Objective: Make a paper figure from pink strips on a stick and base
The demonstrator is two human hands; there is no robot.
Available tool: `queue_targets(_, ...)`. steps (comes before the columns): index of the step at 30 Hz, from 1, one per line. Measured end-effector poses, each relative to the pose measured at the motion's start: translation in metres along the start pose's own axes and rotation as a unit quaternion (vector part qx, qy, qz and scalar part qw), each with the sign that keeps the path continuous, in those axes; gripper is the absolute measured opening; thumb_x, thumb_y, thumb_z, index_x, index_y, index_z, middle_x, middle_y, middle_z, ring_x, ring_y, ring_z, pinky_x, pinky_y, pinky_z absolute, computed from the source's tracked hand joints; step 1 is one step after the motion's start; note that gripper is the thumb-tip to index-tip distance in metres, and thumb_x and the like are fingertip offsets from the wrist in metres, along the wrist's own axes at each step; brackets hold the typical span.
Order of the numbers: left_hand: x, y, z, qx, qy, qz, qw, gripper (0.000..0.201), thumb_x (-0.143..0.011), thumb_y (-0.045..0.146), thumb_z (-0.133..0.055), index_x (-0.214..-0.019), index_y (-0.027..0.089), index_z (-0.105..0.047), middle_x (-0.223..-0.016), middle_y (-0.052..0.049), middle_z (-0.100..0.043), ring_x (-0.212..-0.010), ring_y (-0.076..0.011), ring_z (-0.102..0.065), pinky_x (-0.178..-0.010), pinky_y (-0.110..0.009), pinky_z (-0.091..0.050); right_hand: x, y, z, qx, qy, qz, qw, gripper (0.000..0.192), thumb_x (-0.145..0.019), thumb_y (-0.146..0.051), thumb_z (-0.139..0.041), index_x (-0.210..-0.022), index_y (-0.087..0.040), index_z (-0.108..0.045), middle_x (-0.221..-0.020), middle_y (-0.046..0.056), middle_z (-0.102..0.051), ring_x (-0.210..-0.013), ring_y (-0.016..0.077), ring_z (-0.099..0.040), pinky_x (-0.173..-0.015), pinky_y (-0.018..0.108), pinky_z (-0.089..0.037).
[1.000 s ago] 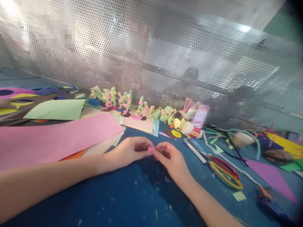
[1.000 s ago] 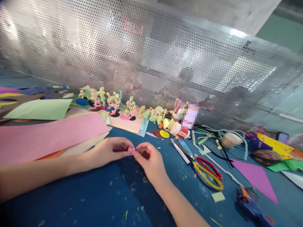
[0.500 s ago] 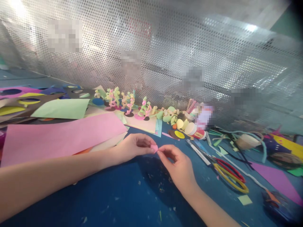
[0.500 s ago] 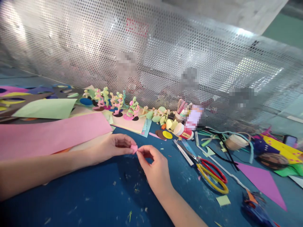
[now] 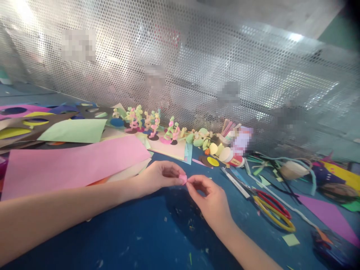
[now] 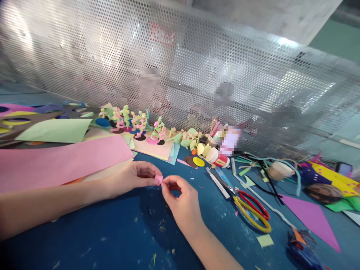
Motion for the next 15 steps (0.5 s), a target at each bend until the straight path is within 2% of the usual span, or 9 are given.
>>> queue_targets(11,-0.0004,-0.0023,-0.0008,0.007,-0.002,0.012,1.0,0.029,-0.065,0.034,-0.068,-0.086,0.015,-0.063,-0.085,-0.004,-0.067,-0.081,-0.0159,-0.061,-0.08,-0.03,-0.046,-0.0018,-0.0063,-0.0016,0.013,0.008,0.002,1.0,0.005,-0.07,-0.018,-0.056,-0.072,-0.019,-0.06,-0.065,0.0,-0.063,-0.056,0.0127,-0.059,-0.059,0.023,-0.05)
queue_targets(15,0.0,-0.0009,-0.0045,0.022,-0.027,0.006,0.999,0.027,-0.065,0.032,-0.069,-0.085,0.015,-0.063,-0.083,-0.004,-0.067,-0.08,-0.0161,-0.062,-0.078,-0.03,-0.047,-0.0029,-0.0093,-0.0035,0.036,-0.004,0.012,0.999,0.004,-0.068,-0.016,-0.055,-0.068,-0.019,-0.057,-0.06,-0.002,-0.058,-0.052,0.011,-0.054,-0.054,0.021,-0.047)
Point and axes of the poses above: each hand's wrist, its own x-axis away from the middle knuckle, its own z-axis out of the back of the hand, y = z × x, the point moved 6 cm from there along -x, towards the middle knuckle
